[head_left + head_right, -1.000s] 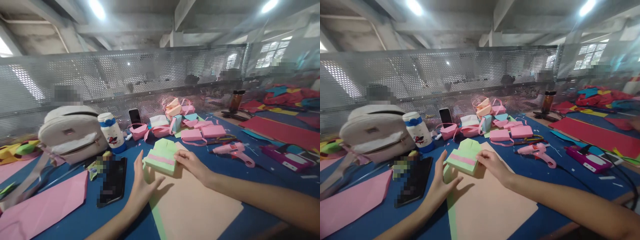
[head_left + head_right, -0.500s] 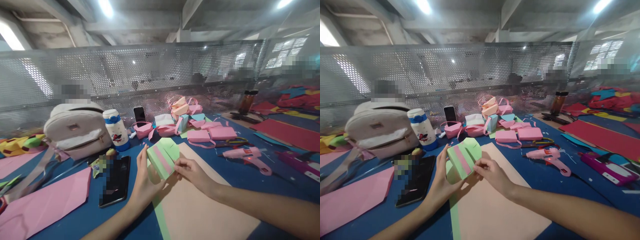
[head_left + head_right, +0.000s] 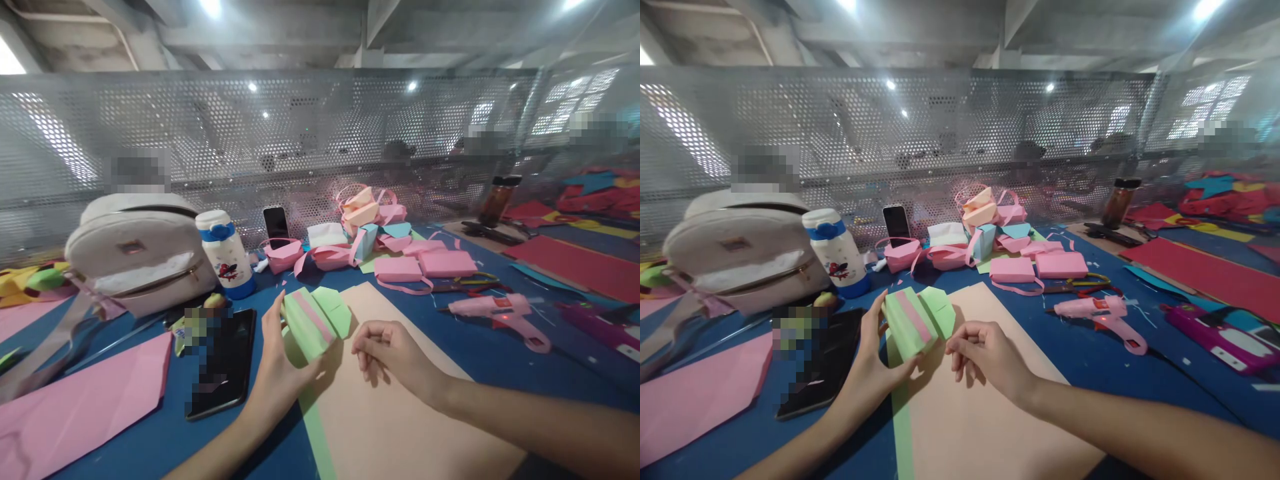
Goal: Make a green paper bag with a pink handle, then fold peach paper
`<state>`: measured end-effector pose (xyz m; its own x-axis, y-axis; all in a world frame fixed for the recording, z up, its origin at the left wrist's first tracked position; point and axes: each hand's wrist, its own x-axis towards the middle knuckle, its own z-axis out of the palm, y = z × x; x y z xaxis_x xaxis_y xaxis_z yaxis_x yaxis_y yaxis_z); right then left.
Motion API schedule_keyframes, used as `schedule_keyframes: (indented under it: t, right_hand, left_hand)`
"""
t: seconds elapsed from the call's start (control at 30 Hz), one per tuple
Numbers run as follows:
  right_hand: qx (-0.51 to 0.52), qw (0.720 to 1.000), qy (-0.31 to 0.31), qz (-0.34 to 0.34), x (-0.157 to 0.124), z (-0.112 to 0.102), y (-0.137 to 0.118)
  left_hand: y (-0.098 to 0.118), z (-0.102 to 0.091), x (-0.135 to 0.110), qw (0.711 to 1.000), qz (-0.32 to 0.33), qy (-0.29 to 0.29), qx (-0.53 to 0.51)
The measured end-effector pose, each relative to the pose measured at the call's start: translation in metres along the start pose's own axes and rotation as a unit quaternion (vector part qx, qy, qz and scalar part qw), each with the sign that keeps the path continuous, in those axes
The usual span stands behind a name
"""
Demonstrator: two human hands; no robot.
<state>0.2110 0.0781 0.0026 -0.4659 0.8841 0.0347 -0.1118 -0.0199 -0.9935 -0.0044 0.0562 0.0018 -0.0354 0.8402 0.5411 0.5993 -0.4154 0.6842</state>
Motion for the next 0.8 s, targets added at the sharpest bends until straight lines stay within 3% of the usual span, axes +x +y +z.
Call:
schedule_keyframes:
  t: [0.33, 0.5, 0.7, 0.8]
  right_hand:
    - [-0.067, 0.996, 0.012, -0.051, -0.0026, -0.0025, -0.0037]
    - [-0.006, 0.999, -0.008, -0.049, -0.0035, -0.0003, -0.0045]
    - [-0.022, 0.998, 0.039, -0.054, 0.0019, -0.003, 0.0007]
    - [-0.065, 0.99, 0.051, -0.113, 0.0063, -0.0034, -0.0002]
  left_hand:
    - [-0.0055, 0.0, -0.0013, 1.0, -0.007, -0.002, -0.015]
    - [-0.0074, 0.0002, -0.0009, 1.0, -0.001, -0.01, -0.026]
    - [-0.0074, -0.001, -0.0011, 0.999, 0.0, -0.02, -0.049]
    - [-0.0079, -0.0002, -0.0006, 0.997, 0.008, -0.031, -0.064]
